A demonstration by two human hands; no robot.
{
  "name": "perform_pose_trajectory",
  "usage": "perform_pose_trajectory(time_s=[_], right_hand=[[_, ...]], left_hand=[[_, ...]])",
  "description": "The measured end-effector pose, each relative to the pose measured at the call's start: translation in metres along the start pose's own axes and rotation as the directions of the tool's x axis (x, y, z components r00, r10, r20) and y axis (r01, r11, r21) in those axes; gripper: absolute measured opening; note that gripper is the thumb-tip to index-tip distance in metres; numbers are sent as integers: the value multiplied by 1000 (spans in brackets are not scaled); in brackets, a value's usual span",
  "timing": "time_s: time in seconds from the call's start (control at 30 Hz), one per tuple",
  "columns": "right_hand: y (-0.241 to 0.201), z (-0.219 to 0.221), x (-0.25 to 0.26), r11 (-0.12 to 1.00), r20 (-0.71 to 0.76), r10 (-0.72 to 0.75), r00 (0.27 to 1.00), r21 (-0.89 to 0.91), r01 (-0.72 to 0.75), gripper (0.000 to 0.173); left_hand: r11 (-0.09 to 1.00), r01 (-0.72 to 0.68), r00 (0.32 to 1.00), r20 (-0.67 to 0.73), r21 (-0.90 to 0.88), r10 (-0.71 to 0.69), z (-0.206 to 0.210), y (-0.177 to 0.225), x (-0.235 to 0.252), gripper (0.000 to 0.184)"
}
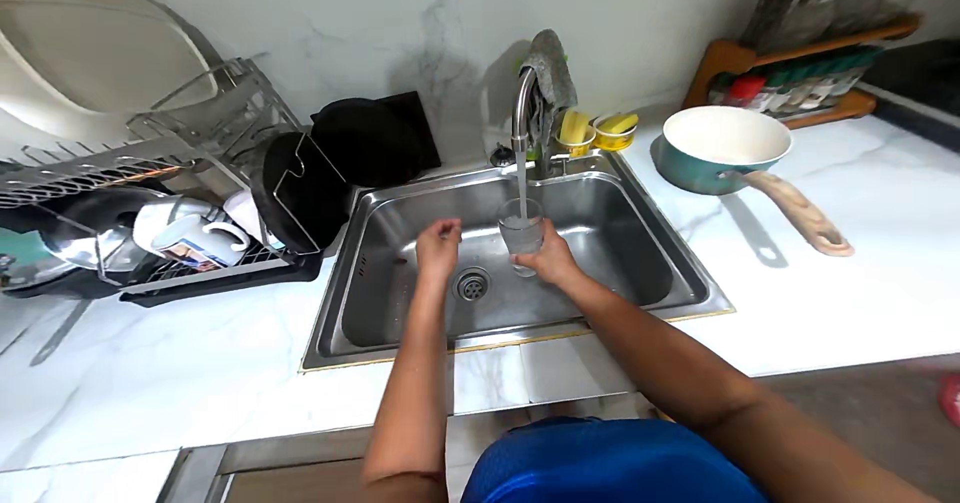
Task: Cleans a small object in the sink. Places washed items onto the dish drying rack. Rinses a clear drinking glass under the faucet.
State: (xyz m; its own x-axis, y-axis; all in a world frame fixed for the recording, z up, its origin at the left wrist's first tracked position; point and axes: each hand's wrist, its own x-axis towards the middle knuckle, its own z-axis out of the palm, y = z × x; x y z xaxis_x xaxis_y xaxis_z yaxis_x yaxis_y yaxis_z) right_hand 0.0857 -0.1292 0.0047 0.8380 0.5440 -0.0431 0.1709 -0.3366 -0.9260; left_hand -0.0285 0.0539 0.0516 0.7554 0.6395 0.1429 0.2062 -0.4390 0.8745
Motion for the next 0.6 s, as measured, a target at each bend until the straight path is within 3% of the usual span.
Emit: perform_pose_trajectory(time_s=[0.07,0.13,0.2,0.3,0.47,0.6], right_hand=[[1,0,1,1000,-4,16,1000,-20,-16,96],[2,-1,0,999,-7,39,999,-30,-39,98],[3,-1,0,999,-15,42,999,-26,-42,97],[4,0,-1,1000,-34,21,999,2,-21,96],[6,-2,-2,1000,-59,19,998,20,-18,97],[4,-2,-2,1000,-75,15,997,26,-13,97]], left_hand=[[995,66,996,59,68,-70,18,-43,-3,25],[968,104,963,219,228,-155,27,-64,-3,30],[929,98,877,410,358,-251,28,-68,0,36],[900,19,762,576,435,-295,29,-72,1,35],[885,-66,671,677,460,-302,33,-69,-1,36],[887,-63,668,680,457,-302,30,-69,0,36]])
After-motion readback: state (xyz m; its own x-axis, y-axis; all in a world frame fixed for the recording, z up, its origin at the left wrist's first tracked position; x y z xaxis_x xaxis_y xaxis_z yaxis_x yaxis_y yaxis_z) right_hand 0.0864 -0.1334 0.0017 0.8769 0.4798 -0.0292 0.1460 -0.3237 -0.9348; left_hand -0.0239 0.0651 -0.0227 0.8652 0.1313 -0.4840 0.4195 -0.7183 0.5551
